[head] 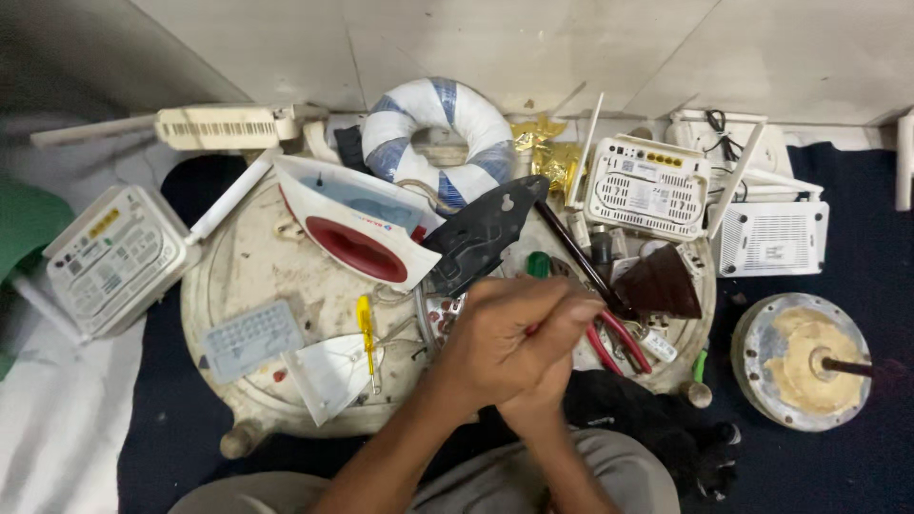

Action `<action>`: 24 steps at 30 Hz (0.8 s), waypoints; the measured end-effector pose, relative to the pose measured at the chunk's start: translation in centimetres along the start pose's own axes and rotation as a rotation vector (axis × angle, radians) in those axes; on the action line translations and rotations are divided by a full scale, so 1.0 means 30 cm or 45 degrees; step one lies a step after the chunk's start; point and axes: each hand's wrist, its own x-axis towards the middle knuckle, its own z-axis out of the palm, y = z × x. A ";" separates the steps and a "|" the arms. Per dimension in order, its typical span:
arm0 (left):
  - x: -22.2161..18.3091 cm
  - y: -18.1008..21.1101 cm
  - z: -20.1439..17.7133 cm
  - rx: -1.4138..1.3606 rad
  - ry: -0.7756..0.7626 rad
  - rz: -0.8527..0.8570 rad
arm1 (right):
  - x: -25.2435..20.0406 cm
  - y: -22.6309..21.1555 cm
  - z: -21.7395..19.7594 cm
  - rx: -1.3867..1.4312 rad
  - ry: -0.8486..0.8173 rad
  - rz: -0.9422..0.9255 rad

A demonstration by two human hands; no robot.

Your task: The person disassembles a clothes iron, removes the back cover, and uses a yellow screwdriver to adjust internal components and wiring. They then switch to a green screwdriver to continue working on the internal mechanism.

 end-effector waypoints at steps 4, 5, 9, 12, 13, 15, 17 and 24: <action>0.008 0.045 -0.063 0.179 -0.026 -0.092 | 0.059 -0.102 0.042 -0.254 -0.360 -0.260; 0.007 0.065 -0.077 0.251 -0.023 -0.044 | 0.068 -0.116 0.054 -0.237 -0.404 -0.207; 0.008 0.127 -0.120 0.765 -0.023 0.041 | 0.082 -0.137 0.096 -0.218 -0.489 -0.128; 0.030 0.166 -0.141 0.684 -0.092 -0.147 | 0.100 -0.165 0.144 -0.390 -0.375 -0.285; 0.033 0.174 -0.145 0.708 -0.100 -0.170 | 0.091 -0.174 0.176 -0.364 -0.263 -0.228; 0.036 0.178 -0.148 0.751 -0.116 -0.216 | 0.069 -0.187 0.233 -0.230 -0.039 -0.115; 0.044 0.170 -0.143 0.917 -0.146 -0.147 | 0.055 -0.189 0.283 -0.016 0.189 -0.012; 0.104 0.116 -0.158 0.653 -0.427 -0.150 | 0.102 -0.092 0.314 -0.324 0.354 -0.135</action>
